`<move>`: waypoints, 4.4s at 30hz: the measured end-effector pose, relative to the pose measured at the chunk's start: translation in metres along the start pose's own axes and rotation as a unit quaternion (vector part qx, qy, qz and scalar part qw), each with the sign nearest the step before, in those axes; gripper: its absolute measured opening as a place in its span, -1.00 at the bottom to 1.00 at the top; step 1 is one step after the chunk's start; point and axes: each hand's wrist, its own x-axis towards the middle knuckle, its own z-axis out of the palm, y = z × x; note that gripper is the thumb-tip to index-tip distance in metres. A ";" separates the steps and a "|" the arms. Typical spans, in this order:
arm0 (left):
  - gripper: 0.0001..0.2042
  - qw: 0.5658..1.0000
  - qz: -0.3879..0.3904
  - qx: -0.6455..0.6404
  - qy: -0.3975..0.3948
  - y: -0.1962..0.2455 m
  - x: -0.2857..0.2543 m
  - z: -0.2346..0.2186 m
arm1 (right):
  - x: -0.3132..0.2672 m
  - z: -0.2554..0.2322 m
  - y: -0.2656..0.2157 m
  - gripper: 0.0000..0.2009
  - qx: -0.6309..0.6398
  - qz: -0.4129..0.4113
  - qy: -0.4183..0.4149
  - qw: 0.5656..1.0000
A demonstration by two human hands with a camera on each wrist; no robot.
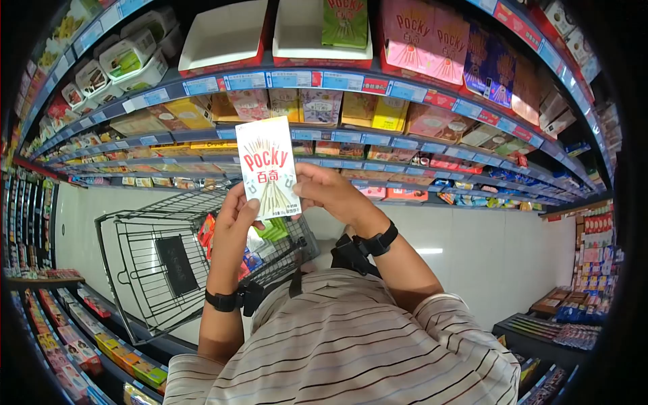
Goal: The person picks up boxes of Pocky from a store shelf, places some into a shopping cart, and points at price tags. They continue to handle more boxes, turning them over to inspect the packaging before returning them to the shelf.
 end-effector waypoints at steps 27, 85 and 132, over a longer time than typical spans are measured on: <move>-0.59 0.999 -0.009 -0.040 -0.004 -0.006 0.026 -0.006 | 0.046 -0.027 -0.052 -0.32 -0.354 -0.182 0.189 0.898; -0.64 0.872 0.220 0.434 0.050 0.150 0.301 0.083 | 0.102 -0.069 -0.172 -0.69 -0.651 -0.307 0.279 0.636; -0.63 0.773 0.489 0.387 0.116 0.123 0.185 0.041 | 0.058 -0.047 -0.168 -0.84 -0.626 -0.431 0.220 0.612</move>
